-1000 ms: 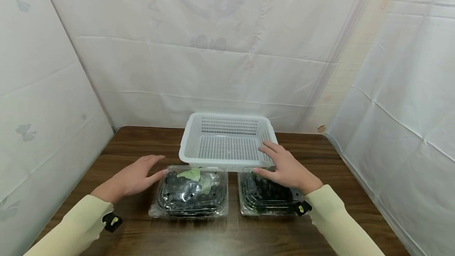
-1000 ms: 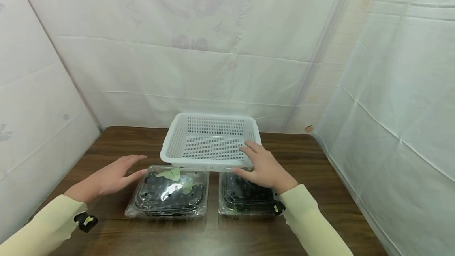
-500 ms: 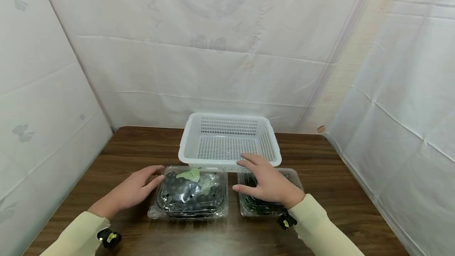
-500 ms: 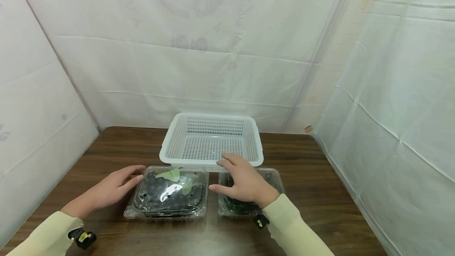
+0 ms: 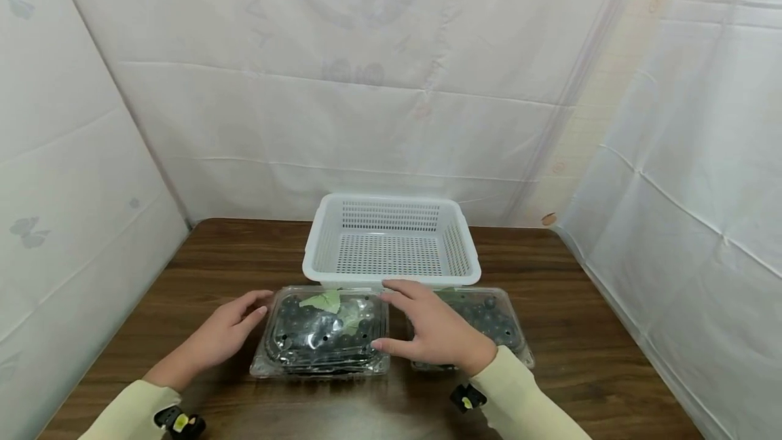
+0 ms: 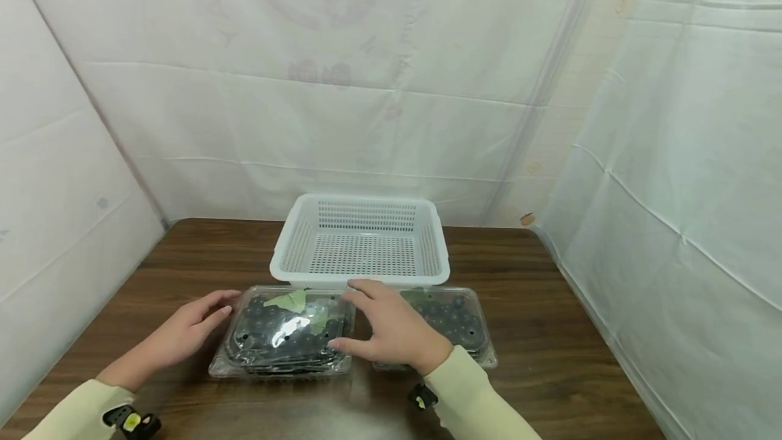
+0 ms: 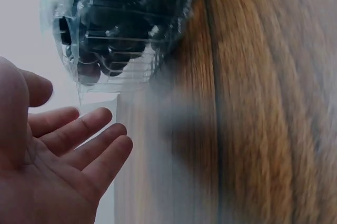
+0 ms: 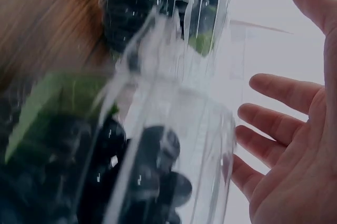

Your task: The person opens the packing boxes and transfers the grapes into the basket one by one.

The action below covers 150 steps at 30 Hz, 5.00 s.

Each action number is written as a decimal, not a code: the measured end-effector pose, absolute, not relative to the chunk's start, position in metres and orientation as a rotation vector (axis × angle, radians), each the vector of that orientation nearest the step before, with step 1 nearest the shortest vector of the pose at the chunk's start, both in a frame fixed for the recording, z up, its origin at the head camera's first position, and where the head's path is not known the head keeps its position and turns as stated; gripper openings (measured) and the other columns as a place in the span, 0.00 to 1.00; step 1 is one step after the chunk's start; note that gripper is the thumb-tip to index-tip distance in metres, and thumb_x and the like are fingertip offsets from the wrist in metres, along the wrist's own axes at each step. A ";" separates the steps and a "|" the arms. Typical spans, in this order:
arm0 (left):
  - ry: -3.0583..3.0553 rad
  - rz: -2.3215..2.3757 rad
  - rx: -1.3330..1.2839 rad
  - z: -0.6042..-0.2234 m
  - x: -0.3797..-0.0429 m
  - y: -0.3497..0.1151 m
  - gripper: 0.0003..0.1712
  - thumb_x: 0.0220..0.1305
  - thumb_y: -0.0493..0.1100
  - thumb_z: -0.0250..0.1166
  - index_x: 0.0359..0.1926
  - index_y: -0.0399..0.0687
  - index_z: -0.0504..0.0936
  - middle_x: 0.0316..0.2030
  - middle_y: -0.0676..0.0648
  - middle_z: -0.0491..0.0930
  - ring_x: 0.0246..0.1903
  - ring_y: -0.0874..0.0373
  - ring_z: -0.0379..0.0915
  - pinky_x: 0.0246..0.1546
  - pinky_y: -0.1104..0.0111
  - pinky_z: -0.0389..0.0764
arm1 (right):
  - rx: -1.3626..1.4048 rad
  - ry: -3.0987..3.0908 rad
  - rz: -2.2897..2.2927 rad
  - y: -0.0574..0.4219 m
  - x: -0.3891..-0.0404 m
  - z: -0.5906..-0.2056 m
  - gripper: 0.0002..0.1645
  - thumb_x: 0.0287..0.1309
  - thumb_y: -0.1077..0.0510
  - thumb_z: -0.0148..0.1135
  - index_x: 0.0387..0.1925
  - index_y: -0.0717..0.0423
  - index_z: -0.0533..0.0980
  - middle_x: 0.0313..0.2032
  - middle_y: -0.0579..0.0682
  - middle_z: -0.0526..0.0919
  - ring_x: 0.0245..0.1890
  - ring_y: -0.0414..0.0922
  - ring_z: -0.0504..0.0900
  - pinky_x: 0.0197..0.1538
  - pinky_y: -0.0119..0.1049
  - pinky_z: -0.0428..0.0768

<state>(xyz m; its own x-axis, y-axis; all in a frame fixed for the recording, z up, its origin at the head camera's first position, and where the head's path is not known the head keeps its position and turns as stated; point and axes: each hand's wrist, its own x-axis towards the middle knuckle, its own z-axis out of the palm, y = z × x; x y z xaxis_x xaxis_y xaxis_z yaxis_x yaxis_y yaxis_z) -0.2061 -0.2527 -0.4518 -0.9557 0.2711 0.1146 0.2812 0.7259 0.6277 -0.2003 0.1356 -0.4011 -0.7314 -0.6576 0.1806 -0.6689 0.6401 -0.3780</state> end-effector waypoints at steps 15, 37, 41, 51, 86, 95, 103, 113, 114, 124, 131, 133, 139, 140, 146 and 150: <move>-2.836 -1.777 -0.407 -0.461 -0.208 -0.260 0.26 0.77 0.38 0.56 0.68 0.26 0.68 0.62 0.29 0.75 0.56 0.53 0.79 0.49 0.69 0.86 | 1.295 -2.704 0.639 0.106 -0.190 -0.413 0.42 0.63 0.29 0.63 0.67 0.52 0.75 0.75 0.51 0.66 0.75 0.47 0.67 0.73 0.46 0.73; -2.690 -2.431 -0.617 -0.470 -0.211 -0.280 0.41 0.78 0.39 0.56 0.77 0.24 0.44 0.73 0.31 0.61 0.59 0.68 0.76 0.59 0.68 0.81 | 1.340 -2.525 0.390 0.069 -0.188 -0.425 0.38 0.56 0.30 0.71 0.59 0.49 0.80 0.68 0.50 0.75 0.69 0.45 0.74 0.71 0.36 0.74; -2.651 -2.507 -0.719 -0.470 -0.212 -0.283 0.41 0.78 0.37 0.55 0.77 0.24 0.42 0.72 0.35 0.63 0.60 0.65 0.76 0.59 0.66 0.82 | 1.333 -2.504 0.341 0.064 -0.189 -0.428 0.38 0.55 0.30 0.71 0.59 0.49 0.81 0.66 0.49 0.77 0.68 0.44 0.75 0.72 0.35 0.72; -2.664 -2.550 -0.698 -0.469 -0.212 -0.283 0.42 0.78 0.36 0.55 0.77 0.23 0.39 0.73 0.31 0.59 0.60 0.64 0.75 0.60 0.63 0.82 | 1.334 -2.473 0.282 0.051 -0.188 -0.425 0.36 0.54 0.31 0.73 0.56 0.48 0.82 0.63 0.47 0.80 0.65 0.42 0.78 0.69 0.32 0.75; -2.720 -2.603 -0.519 -0.462 -0.211 -0.279 0.44 0.76 0.38 0.58 0.77 0.23 0.40 0.70 0.36 0.67 0.58 0.59 0.78 0.58 0.59 0.83 | 1.297 -2.453 0.051 0.017 -0.184 -0.425 0.32 0.57 0.29 0.68 0.56 0.39 0.82 0.61 0.44 0.82 0.62 0.41 0.78 0.63 0.31 0.80; -2.747 -2.562 -0.522 -0.461 -0.212 -0.278 0.46 0.75 0.39 0.59 0.77 0.23 0.39 0.71 0.30 0.63 0.59 0.57 0.77 0.58 0.57 0.83 | 1.283 -2.445 -0.012 0.009 -0.181 -0.422 0.29 0.56 0.30 0.68 0.53 0.38 0.83 0.54 0.43 0.83 0.56 0.41 0.80 0.61 0.31 0.79; -2.749 -2.557 -0.562 -0.462 -0.213 -0.278 0.46 0.76 0.38 0.58 0.77 0.23 0.39 0.71 0.32 0.65 0.59 0.58 0.77 0.58 0.58 0.83 | 1.240 -2.402 -0.074 0.004 -0.180 -0.424 0.28 0.54 0.29 0.68 0.51 0.37 0.83 0.50 0.42 0.84 0.52 0.41 0.82 0.50 0.32 0.85; -2.788 -2.520 -0.593 -0.462 -0.213 -0.276 0.46 0.76 0.38 0.58 0.77 0.22 0.38 0.72 0.26 0.60 0.60 0.57 0.76 0.58 0.58 0.84 | 1.211 -2.419 -0.172 -0.003 -0.177 -0.424 0.26 0.57 0.28 0.65 0.51 0.34 0.82 0.47 0.41 0.83 0.44 0.42 0.81 0.36 0.31 0.84; -2.788 -2.521 -0.593 -0.462 -0.213 -0.276 0.46 0.76 0.38 0.58 0.77 0.22 0.38 0.72 0.26 0.60 0.60 0.56 0.76 0.58 0.58 0.84 | 1.212 -2.422 -0.179 -0.004 -0.177 -0.423 0.27 0.56 0.28 0.65 0.51 0.34 0.82 0.47 0.41 0.83 0.44 0.42 0.81 0.36 0.31 0.84; -2.804 -2.487 -0.610 -0.460 -0.213 -0.276 0.47 0.76 0.38 0.59 0.77 0.21 0.38 0.72 0.27 0.61 0.61 0.58 0.75 0.58 0.58 0.84 | 1.234 -2.452 -0.221 -0.010 -0.174 -0.419 0.25 0.56 0.31 0.66 0.50 0.36 0.80 0.40 0.42 0.82 0.37 0.43 0.80 0.24 0.31 0.77; -2.791 -2.496 -0.634 -0.461 -0.213 -0.276 0.47 0.75 0.38 0.59 0.77 0.21 0.37 0.72 0.28 0.62 0.61 0.59 0.75 0.58 0.59 0.84 | 1.270 -2.448 -0.248 -0.014 -0.173 -0.417 0.25 0.57 0.32 0.66 0.51 0.36 0.79 0.37 0.42 0.83 0.33 0.42 0.80 0.30 0.31 0.80; -2.792 -2.493 -0.644 -0.461 -0.213 -0.276 0.47 0.75 0.38 0.59 0.77 0.21 0.37 0.72 0.29 0.62 0.60 0.60 0.75 0.58 0.60 0.83 | 1.275 -2.458 -0.247 -0.015 -0.173 -0.416 0.26 0.57 0.32 0.66 0.53 0.36 0.79 0.37 0.42 0.83 0.31 0.42 0.79 0.29 0.31 0.79; -2.809 -2.481 -0.638 -0.461 -0.213 -0.277 0.48 0.75 0.38 0.59 0.77 0.22 0.37 0.71 0.29 0.62 0.60 0.59 0.75 0.57 0.60 0.83 | 1.274 -2.466 -0.263 -0.018 -0.173 -0.415 0.26 0.58 0.32 0.65 0.54 0.36 0.79 0.37 0.42 0.84 0.30 0.43 0.80 0.27 0.31 0.80; -2.810 -2.482 -0.635 -0.461 -0.213 -0.277 0.48 0.75 0.38 0.60 0.77 0.22 0.37 0.71 0.29 0.62 0.60 0.59 0.75 0.57 0.60 0.84 | 1.272 -2.460 -0.269 -0.019 -0.173 -0.415 0.25 0.58 0.32 0.64 0.53 0.36 0.79 0.37 0.42 0.84 0.29 0.43 0.80 0.27 0.31 0.79; -2.819 -2.473 -0.615 -0.460 -0.214 -0.276 0.48 0.74 0.38 0.61 0.77 0.21 0.38 0.70 0.30 0.64 0.60 0.58 0.76 0.57 0.60 0.84 | 1.276 -2.412 -0.316 -0.023 -0.174 -0.415 0.23 0.59 0.31 0.61 0.50 0.37 0.79 0.34 0.42 0.83 0.25 0.42 0.78 0.23 0.30 0.77; -2.829 -2.458 -0.609 -0.460 -0.213 -0.275 0.48 0.74 0.39 0.61 0.77 0.22 0.39 0.70 0.30 0.65 0.60 0.57 0.76 0.56 0.60 0.84 | 1.293 -2.389 -0.331 -0.025 -0.175 -0.415 0.22 0.59 0.31 0.61 0.47 0.37 0.79 0.31 0.41 0.83 0.25 0.40 0.78 0.25 0.31 0.78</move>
<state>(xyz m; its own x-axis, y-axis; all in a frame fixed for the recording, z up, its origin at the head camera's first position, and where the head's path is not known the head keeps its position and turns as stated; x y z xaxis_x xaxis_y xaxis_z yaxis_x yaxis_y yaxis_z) -0.2133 -0.2754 -0.4598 -0.7467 0.6088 -0.2679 -0.1801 0.2027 0.9625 -0.1752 -0.0250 -0.4154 -0.4905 -0.8393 0.2345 -0.7441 0.5434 0.3887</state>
